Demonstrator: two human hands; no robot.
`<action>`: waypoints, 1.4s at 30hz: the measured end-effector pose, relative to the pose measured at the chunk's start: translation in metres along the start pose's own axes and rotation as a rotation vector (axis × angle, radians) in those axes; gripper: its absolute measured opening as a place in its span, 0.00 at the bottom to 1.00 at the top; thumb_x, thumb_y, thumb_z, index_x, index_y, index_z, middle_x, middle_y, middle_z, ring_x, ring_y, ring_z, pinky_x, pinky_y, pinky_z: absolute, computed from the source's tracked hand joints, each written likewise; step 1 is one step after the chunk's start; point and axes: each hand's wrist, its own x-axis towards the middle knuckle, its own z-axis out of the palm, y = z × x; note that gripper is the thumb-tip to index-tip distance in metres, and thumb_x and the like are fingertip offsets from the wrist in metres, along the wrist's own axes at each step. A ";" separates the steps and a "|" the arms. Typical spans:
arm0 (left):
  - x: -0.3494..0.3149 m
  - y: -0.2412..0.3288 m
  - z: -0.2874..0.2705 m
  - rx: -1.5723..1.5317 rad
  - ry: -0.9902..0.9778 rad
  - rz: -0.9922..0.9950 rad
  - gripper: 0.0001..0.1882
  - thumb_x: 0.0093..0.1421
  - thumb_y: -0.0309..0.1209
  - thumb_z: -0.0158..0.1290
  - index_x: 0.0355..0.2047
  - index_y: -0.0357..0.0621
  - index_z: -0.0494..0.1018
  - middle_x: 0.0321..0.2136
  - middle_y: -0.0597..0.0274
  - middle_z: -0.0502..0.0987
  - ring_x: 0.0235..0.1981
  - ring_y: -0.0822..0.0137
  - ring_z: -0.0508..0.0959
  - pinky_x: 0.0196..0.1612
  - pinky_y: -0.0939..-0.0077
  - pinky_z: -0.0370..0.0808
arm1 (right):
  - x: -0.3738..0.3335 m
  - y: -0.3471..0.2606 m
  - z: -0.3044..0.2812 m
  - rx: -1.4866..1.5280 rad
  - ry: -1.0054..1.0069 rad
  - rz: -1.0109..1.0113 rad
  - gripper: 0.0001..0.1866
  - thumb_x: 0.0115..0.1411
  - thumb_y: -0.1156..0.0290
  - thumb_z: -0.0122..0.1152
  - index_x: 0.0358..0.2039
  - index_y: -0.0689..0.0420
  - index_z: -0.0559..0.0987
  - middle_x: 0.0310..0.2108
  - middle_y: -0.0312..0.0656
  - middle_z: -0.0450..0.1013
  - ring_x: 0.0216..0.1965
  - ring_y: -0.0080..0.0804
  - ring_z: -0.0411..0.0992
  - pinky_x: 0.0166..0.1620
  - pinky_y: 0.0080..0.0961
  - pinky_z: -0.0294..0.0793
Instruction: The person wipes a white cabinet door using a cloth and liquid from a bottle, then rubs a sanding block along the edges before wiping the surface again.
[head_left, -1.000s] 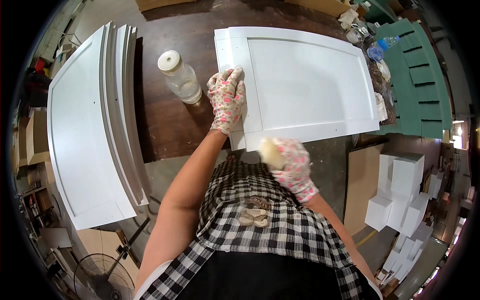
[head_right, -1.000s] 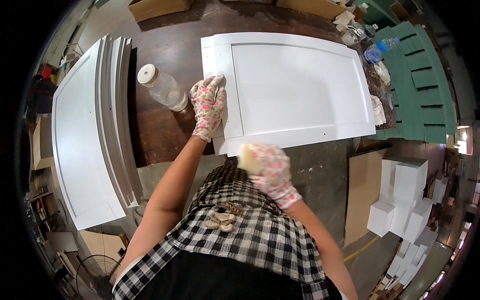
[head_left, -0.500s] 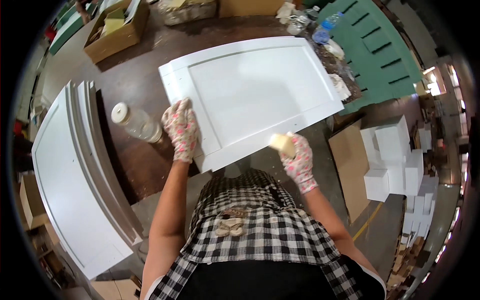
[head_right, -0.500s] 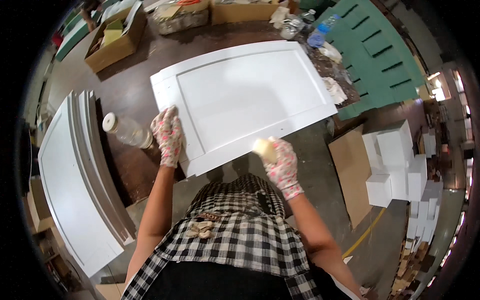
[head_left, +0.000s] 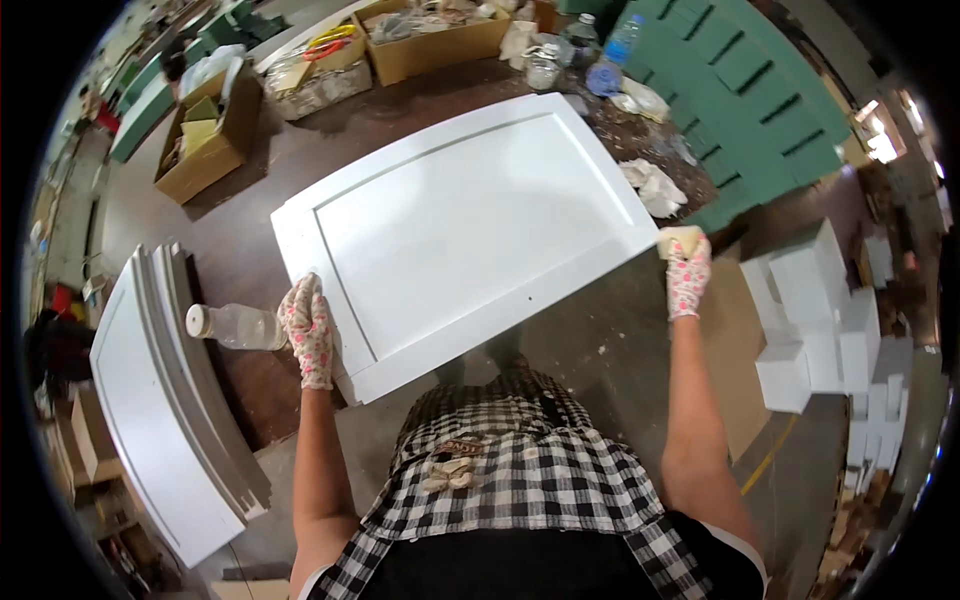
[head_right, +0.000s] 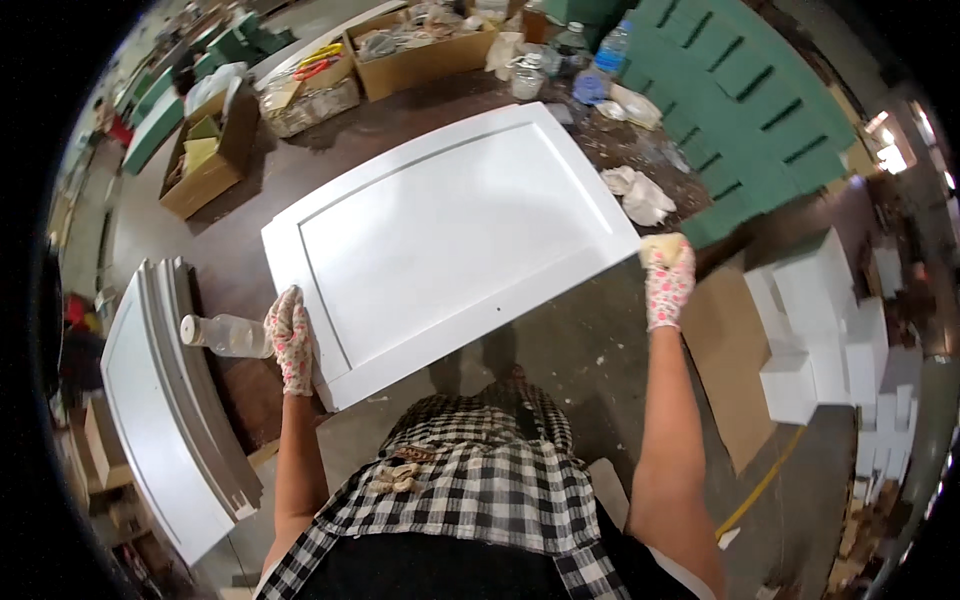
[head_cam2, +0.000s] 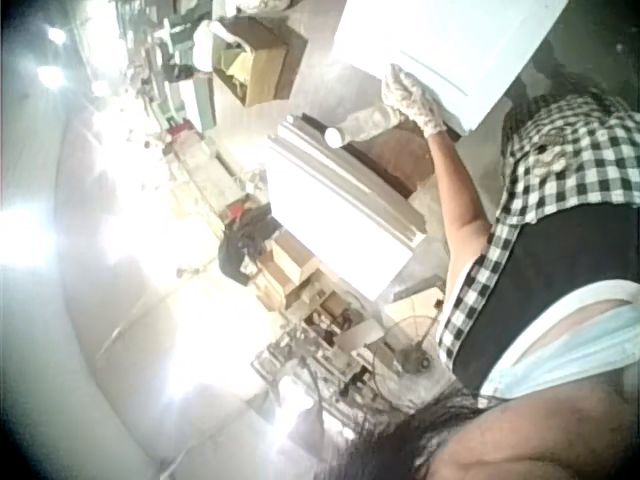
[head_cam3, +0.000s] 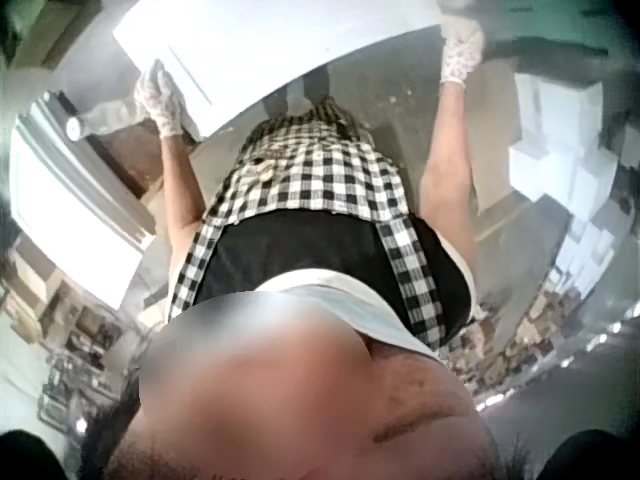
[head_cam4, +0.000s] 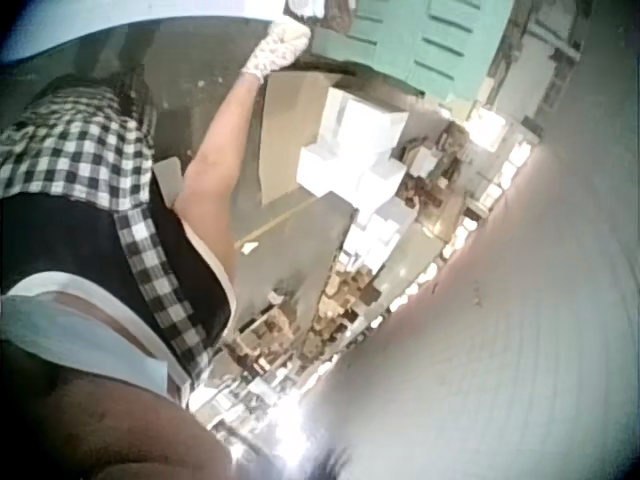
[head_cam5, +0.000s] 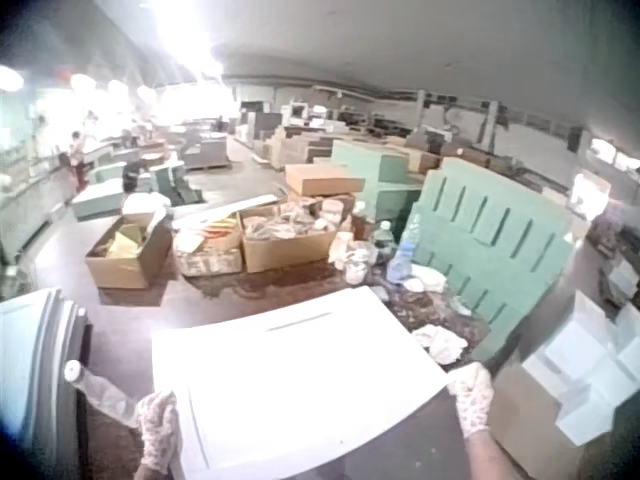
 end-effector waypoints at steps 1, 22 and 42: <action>0.001 0.011 -0.003 0.104 -0.012 0.018 0.16 0.60 0.25 0.50 0.48 0.43 0.74 0.47 0.56 0.73 0.51 0.59 0.70 0.57 0.65 0.64 | 0.009 0.007 -0.002 0.011 0.005 0.034 0.32 0.53 0.60 0.66 0.55 0.62 0.67 0.53 0.52 0.68 0.54 0.44 0.67 0.58 0.35 0.64; 0.143 0.078 0.098 0.675 -0.210 0.166 0.34 0.55 0.45 0.57 0.58 0.42 0.64 0.60 0.47 0.62 0.61 0.46 0.60 0.61 0.57 0.59 | -0.057 -0.055 -0.037 0.651 -1.086 0.077 0.24 0.49 0.68 0.69 0.46 0.59 0.74 0.35 0.35 0.73 0.35 0.22 0.70 0.40 0.22 0.73; 0.102 0.090 0.030 1.140 -0.447 -0.232 0.23 0.61 0.48 0.48 0.46 0.41 0.70 0.43 0.51 0.75 0.45 0.52 0.76 0.47 0.57 0.71 | -0.096 -0.024 -0.031 0.636 -1.028 0.088 0.28 0.49 0.65 0.69 0.50 0.62 0.73 0.42 0.47 0.76 0.44 0.33 0.75 0.48 0.27 0.72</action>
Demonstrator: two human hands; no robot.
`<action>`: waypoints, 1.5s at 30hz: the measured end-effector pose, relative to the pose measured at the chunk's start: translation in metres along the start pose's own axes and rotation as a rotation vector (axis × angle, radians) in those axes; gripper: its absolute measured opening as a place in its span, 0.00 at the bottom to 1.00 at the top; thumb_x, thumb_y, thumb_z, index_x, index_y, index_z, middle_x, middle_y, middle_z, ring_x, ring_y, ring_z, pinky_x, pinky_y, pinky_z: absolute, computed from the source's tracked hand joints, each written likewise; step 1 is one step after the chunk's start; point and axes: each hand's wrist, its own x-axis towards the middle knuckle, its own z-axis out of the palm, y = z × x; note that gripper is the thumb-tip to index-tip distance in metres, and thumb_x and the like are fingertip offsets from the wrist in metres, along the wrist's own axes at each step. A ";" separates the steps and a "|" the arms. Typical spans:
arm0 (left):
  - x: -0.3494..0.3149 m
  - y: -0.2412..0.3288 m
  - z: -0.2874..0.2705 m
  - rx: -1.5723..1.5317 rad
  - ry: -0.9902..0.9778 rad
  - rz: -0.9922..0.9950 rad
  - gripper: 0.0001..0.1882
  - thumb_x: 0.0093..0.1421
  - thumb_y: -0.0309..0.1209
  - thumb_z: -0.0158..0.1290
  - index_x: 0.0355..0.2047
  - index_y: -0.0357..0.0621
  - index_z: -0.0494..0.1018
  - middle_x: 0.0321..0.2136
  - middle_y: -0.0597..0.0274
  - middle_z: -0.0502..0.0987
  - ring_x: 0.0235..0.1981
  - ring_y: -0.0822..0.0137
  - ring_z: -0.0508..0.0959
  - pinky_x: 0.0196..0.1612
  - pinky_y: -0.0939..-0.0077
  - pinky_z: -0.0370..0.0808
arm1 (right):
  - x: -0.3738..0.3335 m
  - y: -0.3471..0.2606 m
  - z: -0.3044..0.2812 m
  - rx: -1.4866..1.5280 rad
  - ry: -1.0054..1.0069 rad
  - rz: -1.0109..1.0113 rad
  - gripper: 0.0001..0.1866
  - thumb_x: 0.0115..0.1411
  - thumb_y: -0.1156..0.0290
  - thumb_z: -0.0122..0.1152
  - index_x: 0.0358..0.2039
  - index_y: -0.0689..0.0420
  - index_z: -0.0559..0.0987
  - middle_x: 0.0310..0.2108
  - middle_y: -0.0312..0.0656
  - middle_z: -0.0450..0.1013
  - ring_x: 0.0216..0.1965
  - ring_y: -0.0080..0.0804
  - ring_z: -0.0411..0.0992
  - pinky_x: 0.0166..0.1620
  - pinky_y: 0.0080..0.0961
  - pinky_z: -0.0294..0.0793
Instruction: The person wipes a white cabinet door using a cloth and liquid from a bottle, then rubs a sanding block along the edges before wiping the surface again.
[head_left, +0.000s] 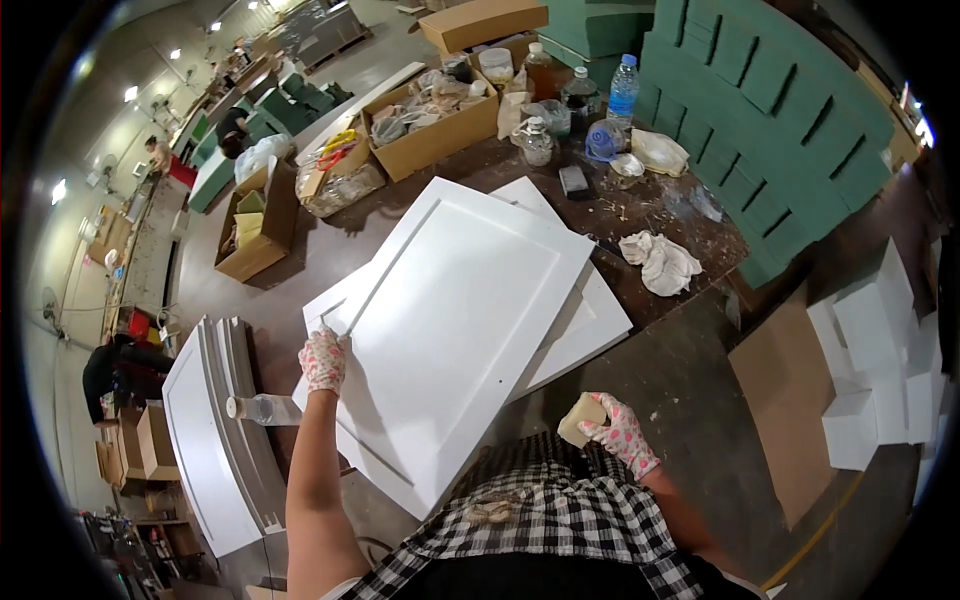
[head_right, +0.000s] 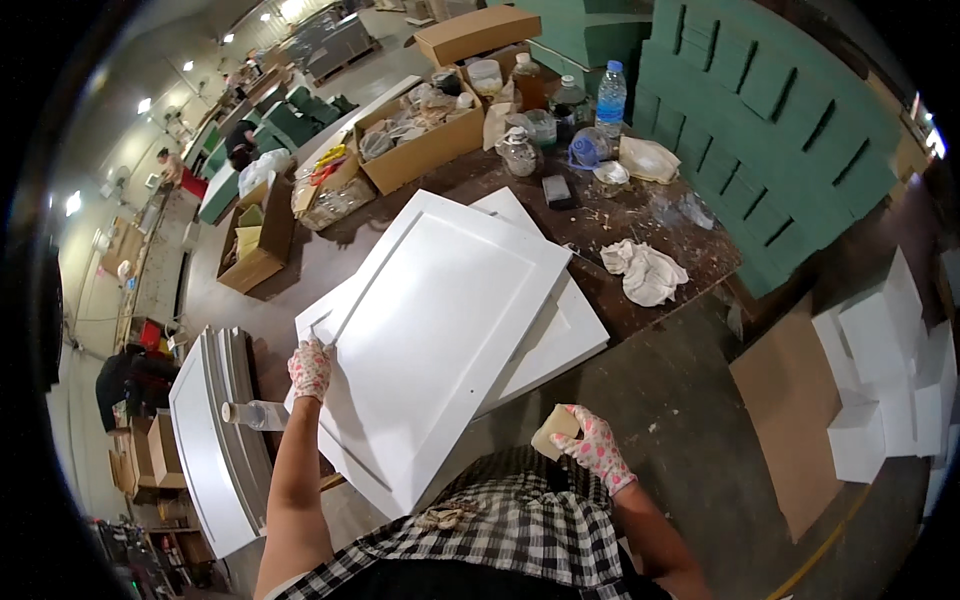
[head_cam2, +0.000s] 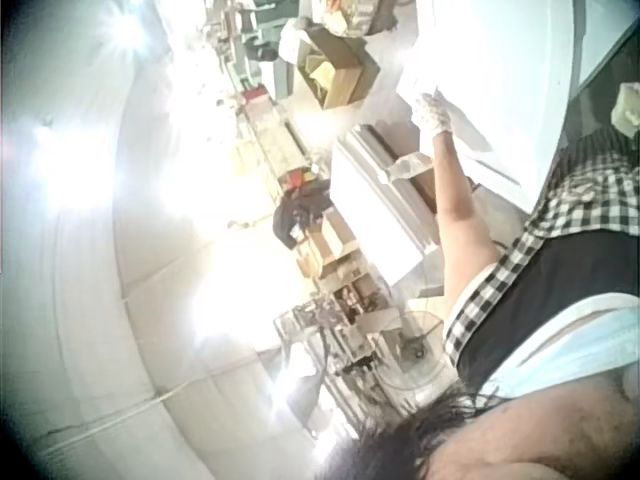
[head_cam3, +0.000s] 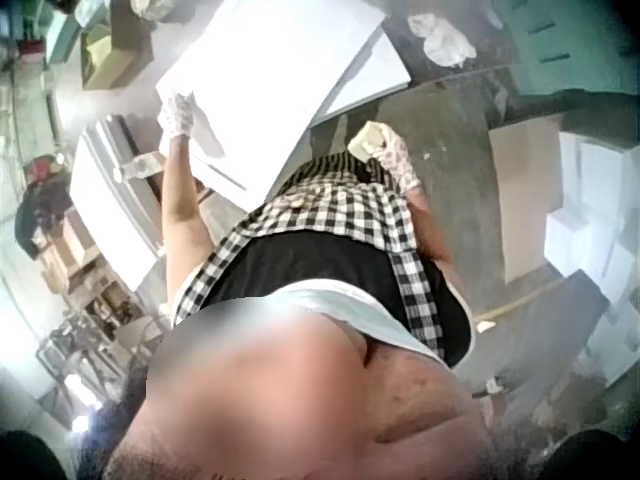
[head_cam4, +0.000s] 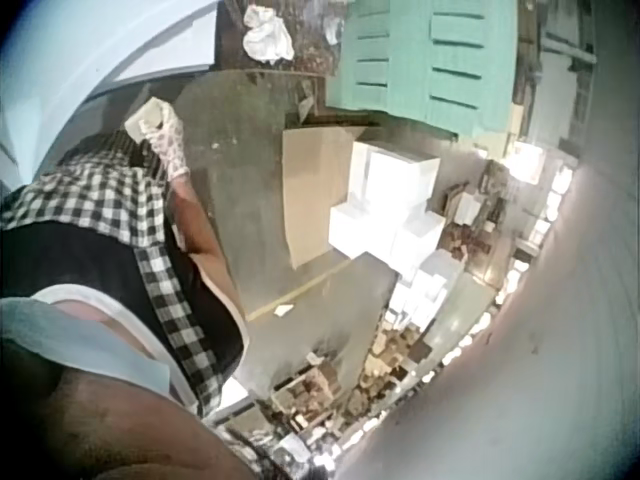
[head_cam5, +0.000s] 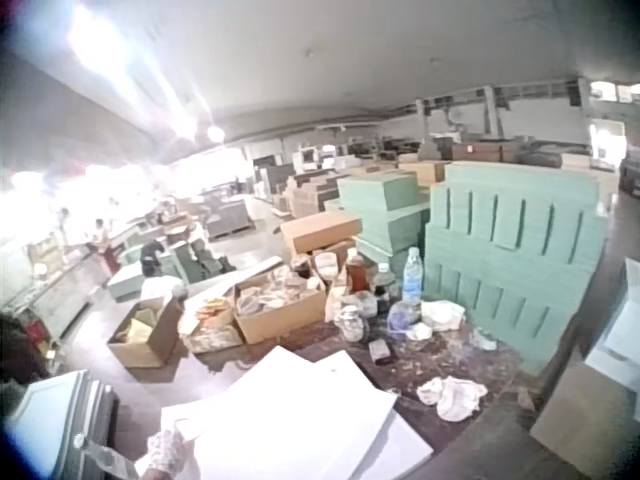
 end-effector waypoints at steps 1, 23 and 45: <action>-0.005 -0.002 0.001 -0.003 -0.015 -0.028 0.23 0.61 0.48 0.49 0.46 0.41 0.70 0.44 0.51 0.75 0.45 0.52 0.76 0.47 0.57 0.71 | 0.002 0.004 0.001 0.022 -0.007 0.035 0.29 0.49 0.65 0.69 0.50 0.62 0.73 0.42 0.47 0.76 0.44 0.33 0.75 0.48 0.27 0.72; -0.136 -0.008 0.001 0.012 -0.280 -0.164 0.40 0.65 0.55 0.35 0.66 0.37 0.46 0.38 0.45 0.79 0.37 0.51 0.80 0.42 0.56 0.75 | -0.003 0.078 -0.025 0.067 0.239 0.087 0.28 0.53 0.65 0.66 0.52 0.65 0.70 0.46 0.46 0.72 0.46 0.31 0.71 0.50 0.27 0.70; -0.182 0.047 0.031 -0.453 0.113 0.941 0.51 0.45 0.72 0.48 0.60 0.48 0.63 0.62 0.49 0.59 0.64 0.39 0.52 0.63 0.36 0.42 | 0.020 -0.022 -0.043 -0.043 0.737 -0.203 0.29 0.55 0.66 0.65 0.54 0.63 0.67 0.46 0.46 0.71 0.46 0.34 0.70 0.50 0.29 0.71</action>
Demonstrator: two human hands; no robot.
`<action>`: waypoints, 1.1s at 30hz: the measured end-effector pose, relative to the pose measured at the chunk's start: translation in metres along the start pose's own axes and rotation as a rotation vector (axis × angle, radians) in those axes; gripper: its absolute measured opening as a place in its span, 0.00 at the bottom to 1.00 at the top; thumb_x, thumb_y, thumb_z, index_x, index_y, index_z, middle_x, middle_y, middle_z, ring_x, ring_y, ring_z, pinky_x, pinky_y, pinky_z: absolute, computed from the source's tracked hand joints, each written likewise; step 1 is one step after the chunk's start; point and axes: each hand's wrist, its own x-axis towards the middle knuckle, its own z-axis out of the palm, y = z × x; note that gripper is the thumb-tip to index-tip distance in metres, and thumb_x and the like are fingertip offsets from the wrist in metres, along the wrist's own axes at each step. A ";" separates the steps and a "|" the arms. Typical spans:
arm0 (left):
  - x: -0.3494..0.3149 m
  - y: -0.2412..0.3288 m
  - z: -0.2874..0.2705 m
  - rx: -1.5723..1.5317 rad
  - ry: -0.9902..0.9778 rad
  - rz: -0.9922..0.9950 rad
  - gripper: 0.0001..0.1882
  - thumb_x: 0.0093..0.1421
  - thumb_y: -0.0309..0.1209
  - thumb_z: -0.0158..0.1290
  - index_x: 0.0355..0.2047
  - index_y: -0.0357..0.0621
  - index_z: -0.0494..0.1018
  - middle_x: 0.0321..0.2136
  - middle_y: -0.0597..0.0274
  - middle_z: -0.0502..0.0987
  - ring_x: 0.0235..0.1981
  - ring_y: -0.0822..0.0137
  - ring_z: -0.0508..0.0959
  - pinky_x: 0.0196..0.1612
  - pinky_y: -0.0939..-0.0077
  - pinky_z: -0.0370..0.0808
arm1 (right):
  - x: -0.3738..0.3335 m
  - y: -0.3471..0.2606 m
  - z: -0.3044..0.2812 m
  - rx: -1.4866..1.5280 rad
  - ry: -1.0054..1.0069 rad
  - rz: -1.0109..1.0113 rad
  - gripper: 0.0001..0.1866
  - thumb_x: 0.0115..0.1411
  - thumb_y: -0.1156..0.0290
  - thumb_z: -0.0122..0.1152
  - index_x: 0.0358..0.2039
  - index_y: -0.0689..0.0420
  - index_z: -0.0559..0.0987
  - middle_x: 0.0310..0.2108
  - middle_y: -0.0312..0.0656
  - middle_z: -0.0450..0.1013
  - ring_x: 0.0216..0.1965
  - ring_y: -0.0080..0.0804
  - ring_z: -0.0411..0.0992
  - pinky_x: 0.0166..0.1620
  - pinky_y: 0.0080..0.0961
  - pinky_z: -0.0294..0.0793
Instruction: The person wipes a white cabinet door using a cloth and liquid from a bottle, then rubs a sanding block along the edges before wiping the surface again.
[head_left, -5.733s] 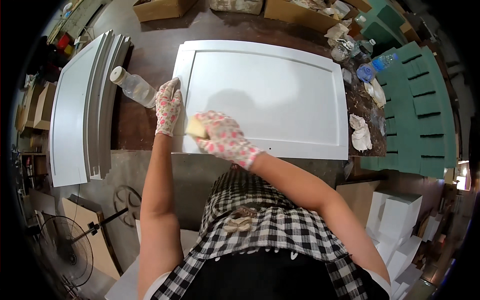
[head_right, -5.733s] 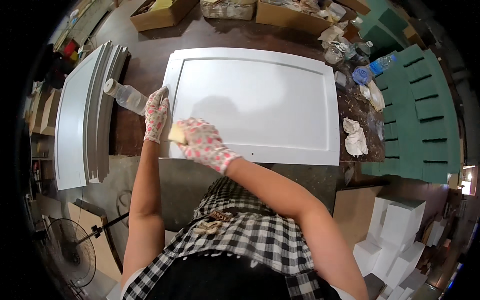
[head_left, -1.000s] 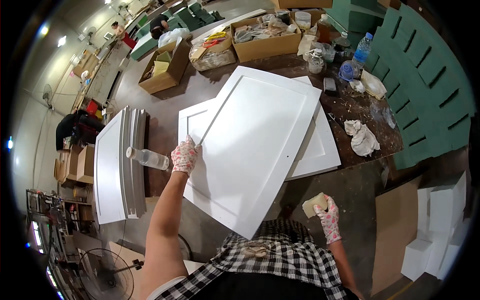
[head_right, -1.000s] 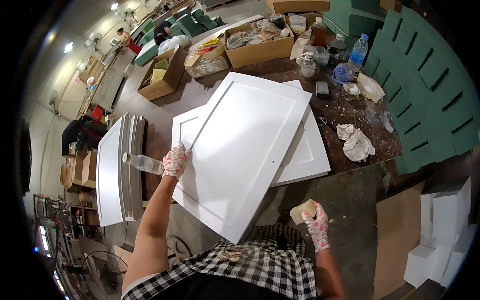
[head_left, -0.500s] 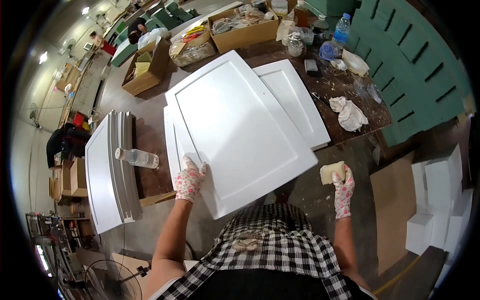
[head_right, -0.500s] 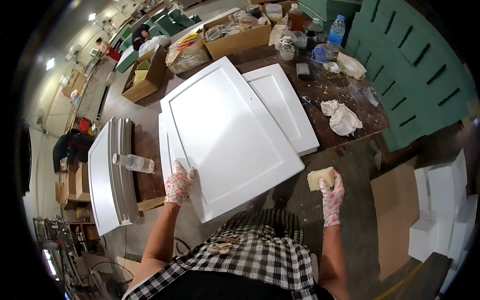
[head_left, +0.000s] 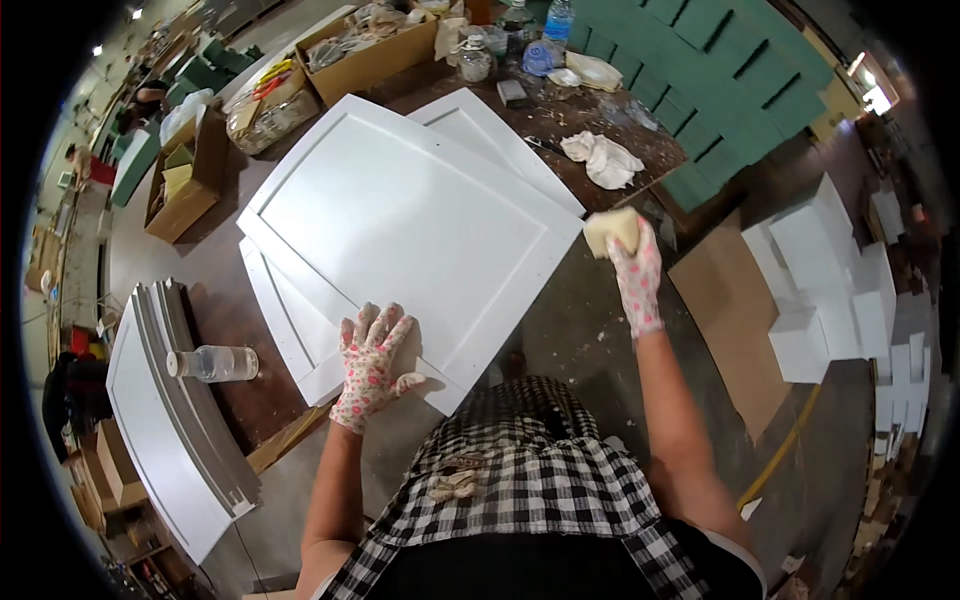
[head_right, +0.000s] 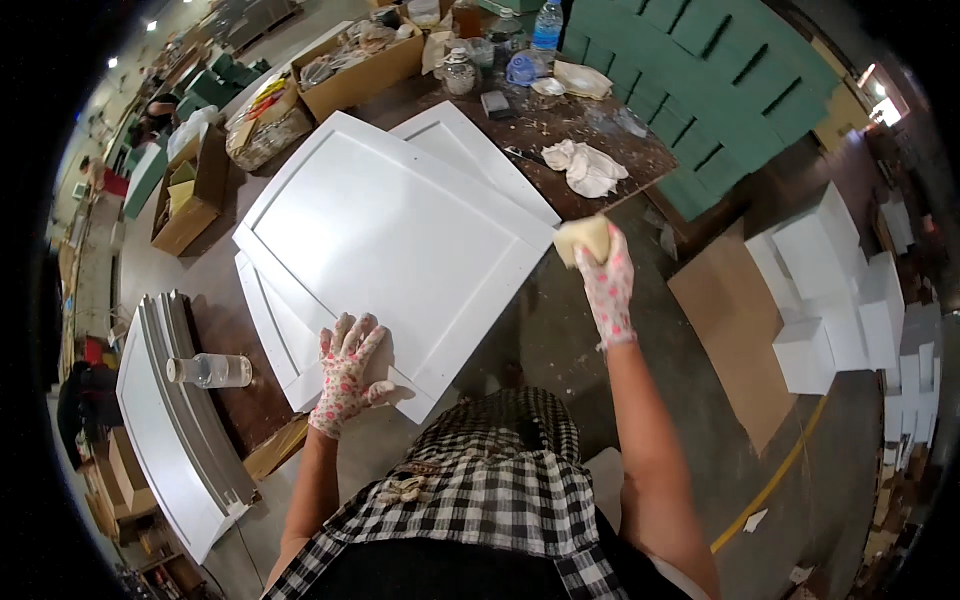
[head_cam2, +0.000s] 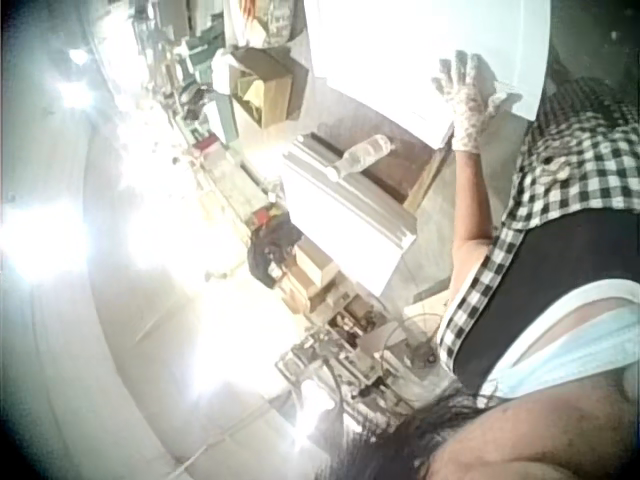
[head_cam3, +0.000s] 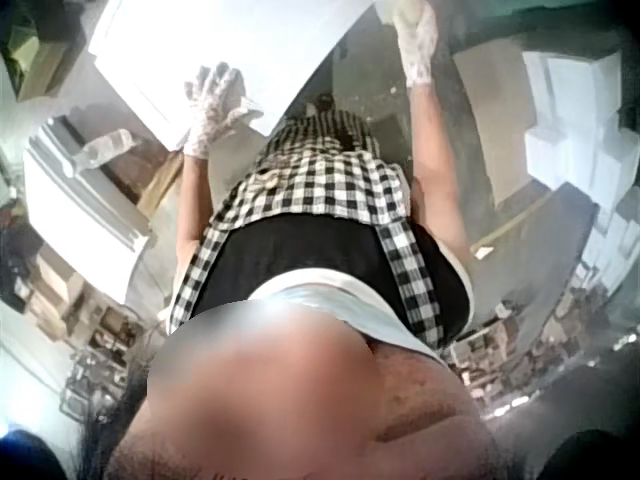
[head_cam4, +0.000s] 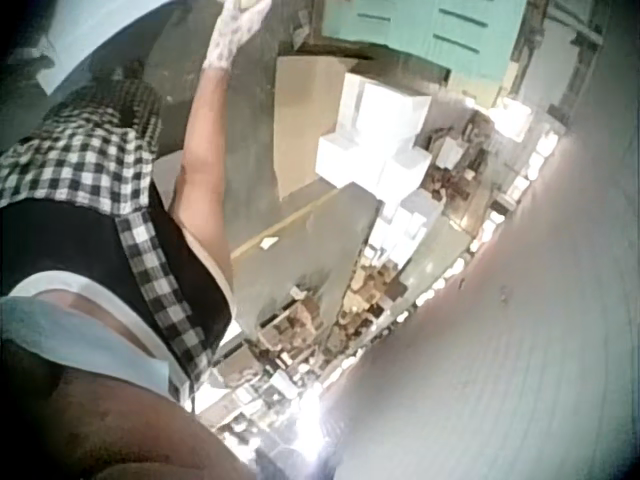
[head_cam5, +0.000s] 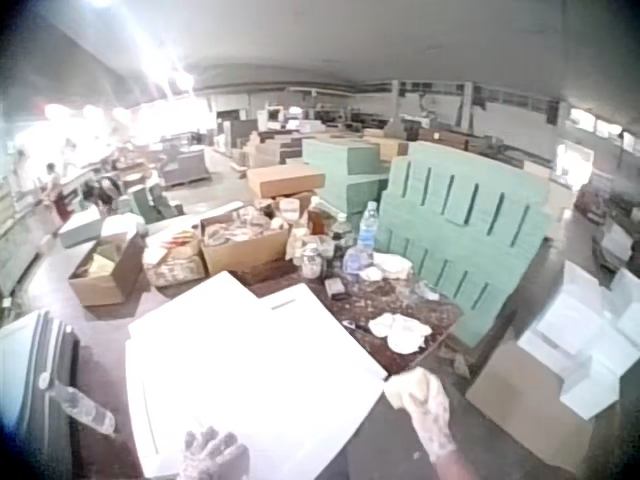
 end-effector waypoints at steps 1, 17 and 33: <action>-0.002 -0.004 0.000 -0.006 -0.003 0.013 0.51 0.45 0.72 0.48 0.60 0.48 0.63 0.62 0.49 0.59 0.64 0.39 0.52 0.63 0.36 0.42 | 0.011 0.002 0.007 0.000 0.027 -0.027 0.29 0.54 0.66 0.66 0.54 0.62 0.68 0.46 0.49 0.72 0.46 0.38 0.72 0.50 0.31 0.71; -0.004 -0.003 0.016 -0.107 0.213 0.183 0.45 0.39 0.68 0.56 0.50 0.50 0.70 0.49 0.55 0.69 0.59 0.46 0.62 0.62 0.39 0.50 | -0.154 -0.044 0.025 -0.062 -0.373 -0.164 0.29 0.51 0.62 0.67 0.52 0.58 0.71 0.44 0.48 0.74 0.44 0.39 0.74 0.47 0.32 0.75; 0.014 0.016 0.009 -0.078 0.201 0.143 0.43 0.34 0.65 0.60 0.46 0.52 0.69 0.44 0.60 0.69 0.53 0.51 0.66 0.60 0.43 0.55 | -0.065 -0.019 0.025 -0.073 -0.191 -0.065 0.25 0.52 0.69 0.64 0.52 0.58 0.71 0.45 0.48 0.74 0.46 0.41 0.74 0.48 0.35 0.74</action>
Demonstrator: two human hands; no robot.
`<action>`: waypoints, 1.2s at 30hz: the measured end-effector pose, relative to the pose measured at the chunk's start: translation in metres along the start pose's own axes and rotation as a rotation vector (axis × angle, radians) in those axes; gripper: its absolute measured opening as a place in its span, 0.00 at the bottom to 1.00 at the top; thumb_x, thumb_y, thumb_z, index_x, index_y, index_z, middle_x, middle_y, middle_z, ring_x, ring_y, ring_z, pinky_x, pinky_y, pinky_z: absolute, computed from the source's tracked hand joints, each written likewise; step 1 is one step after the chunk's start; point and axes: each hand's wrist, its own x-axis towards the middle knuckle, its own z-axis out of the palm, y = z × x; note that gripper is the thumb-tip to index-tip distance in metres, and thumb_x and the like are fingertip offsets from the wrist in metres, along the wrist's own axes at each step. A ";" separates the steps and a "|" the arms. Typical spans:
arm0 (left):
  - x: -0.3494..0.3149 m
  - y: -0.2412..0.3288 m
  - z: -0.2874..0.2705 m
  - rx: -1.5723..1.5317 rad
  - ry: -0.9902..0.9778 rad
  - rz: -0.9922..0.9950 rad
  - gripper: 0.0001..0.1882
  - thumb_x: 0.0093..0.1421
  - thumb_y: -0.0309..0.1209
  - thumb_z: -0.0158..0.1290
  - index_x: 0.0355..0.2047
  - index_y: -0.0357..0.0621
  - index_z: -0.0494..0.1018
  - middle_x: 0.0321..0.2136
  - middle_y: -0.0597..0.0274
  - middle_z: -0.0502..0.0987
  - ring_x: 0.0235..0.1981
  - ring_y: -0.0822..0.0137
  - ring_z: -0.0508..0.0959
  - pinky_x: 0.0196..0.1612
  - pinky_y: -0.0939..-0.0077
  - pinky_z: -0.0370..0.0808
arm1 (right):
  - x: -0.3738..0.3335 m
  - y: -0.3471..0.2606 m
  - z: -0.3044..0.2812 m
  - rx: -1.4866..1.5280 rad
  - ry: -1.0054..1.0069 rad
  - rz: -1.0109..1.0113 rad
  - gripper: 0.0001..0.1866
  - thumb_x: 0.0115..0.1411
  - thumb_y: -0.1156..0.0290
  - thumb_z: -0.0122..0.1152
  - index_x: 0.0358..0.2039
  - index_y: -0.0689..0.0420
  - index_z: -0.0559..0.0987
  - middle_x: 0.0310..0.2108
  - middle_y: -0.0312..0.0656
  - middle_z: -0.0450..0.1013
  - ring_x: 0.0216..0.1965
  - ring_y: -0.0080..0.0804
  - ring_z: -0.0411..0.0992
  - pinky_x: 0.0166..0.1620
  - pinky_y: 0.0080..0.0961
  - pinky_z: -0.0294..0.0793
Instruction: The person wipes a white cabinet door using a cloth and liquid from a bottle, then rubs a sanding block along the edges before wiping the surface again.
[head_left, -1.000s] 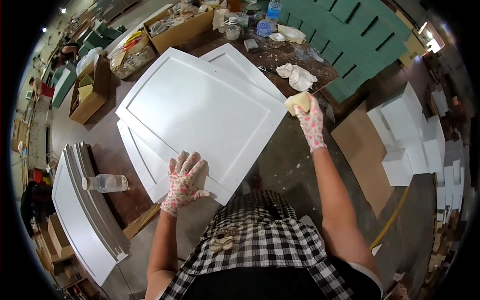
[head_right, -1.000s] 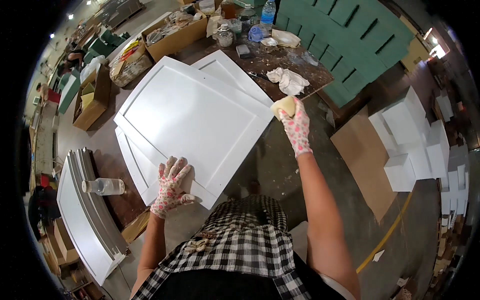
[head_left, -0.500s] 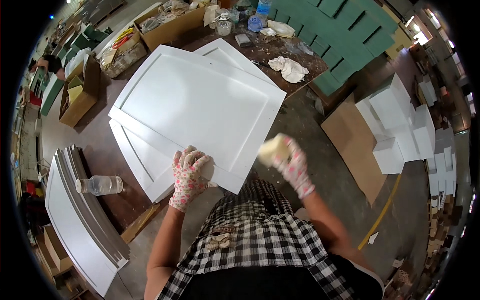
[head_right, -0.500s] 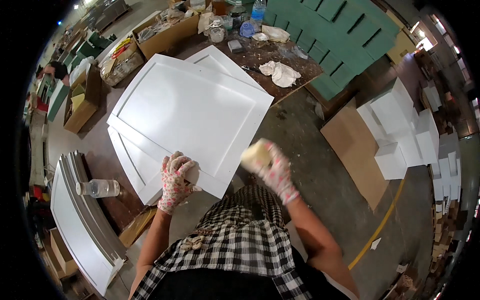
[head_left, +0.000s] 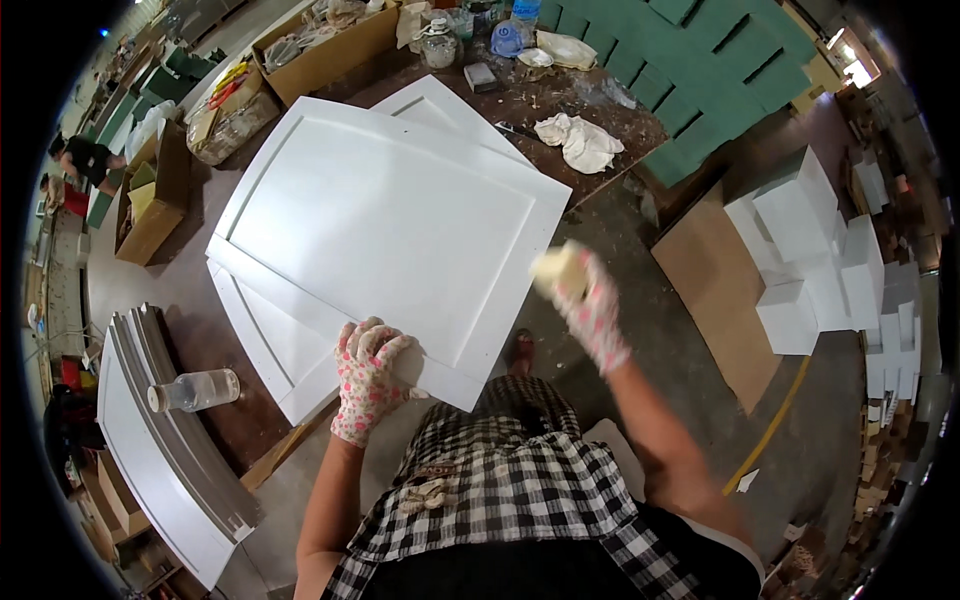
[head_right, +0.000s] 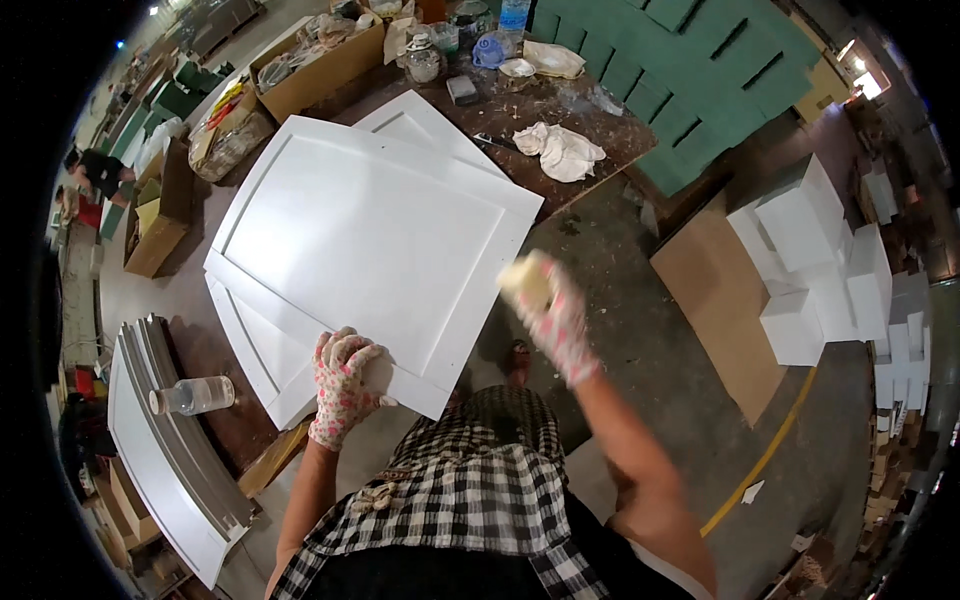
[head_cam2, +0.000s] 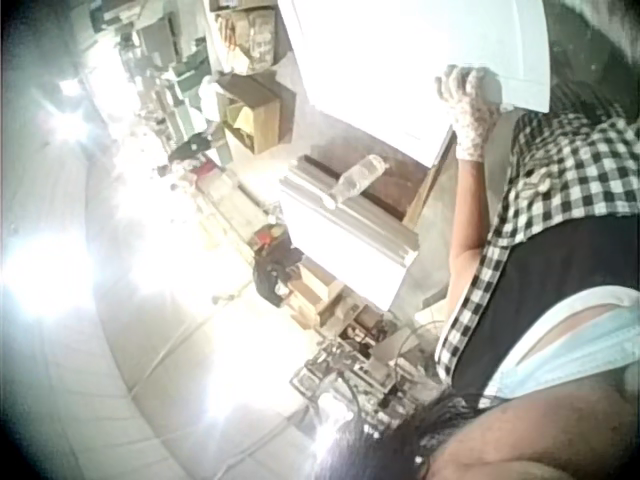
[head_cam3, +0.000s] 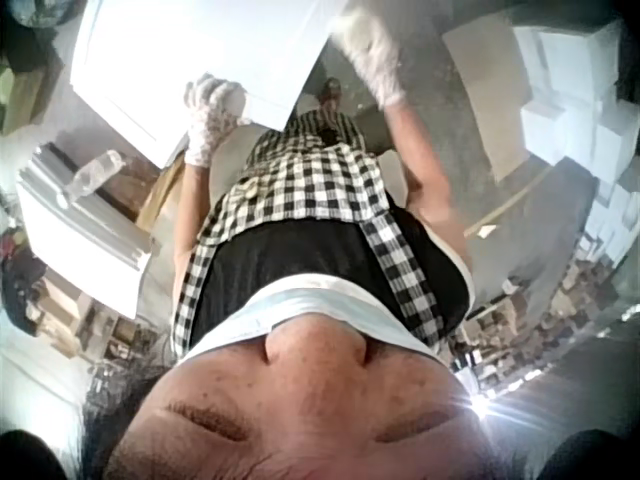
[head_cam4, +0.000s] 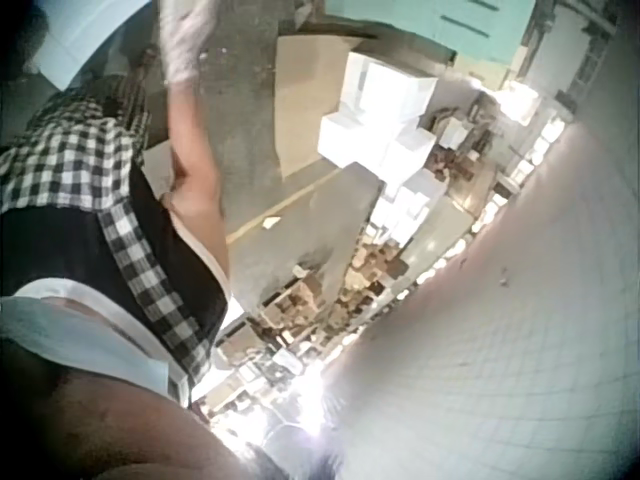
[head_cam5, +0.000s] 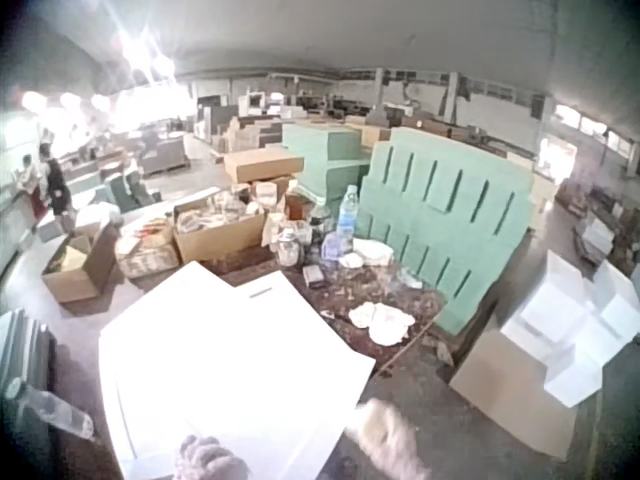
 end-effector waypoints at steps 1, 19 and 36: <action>0.003 0.002 0.001 -0.007 0.005 -0.001 0.43 0.34 0.65 0.60 0.46 0.52 0.69 0.44 0.60 0.69 0.53 0.51 0.66 0.60 0.43 0.55 | -0.029 0.000 0.003 -0.011 -0.061 -0.055 0.26 0.51 0.68 0.64 0.52 0.58 0.71 0.46 0.47 0.74 0.46 0.41 0.74 0.48 0.34 0.74; 0.046 0.021 0.040 -0.001 0.063 -0.019 0.42 0.37 0.67 0.58 0.45 0.51 0.69 0.42 0.59 0.68 0.48 0.54 0.67 0.58 0.47 0.58 | -0.087 0.006 -0.015 0.089 -0.535 -0.118 0.33 0.43 0.66 0.73 0.50 0.54 0.71 0.47 0.43 0.71 0.48 0.41 0.70 0.48 0.36 0.72; 0.051 0.027 0.026 -0.073 0.009 -0.045 0.37 0.42 0.66 0.56 0.42 0.50 0.72 0.39 0.60 0.69 0.45 0.54 0.68 0.51 0.51 0.62 | 0.221 0.096 -0.037 0.006 0.190 0.030 0.30 0.51 0.68 0.68 0.53 0.63 0.69 0.44 0.50 0.74 0.45 0.37 0.73 0.50 0.29 0.71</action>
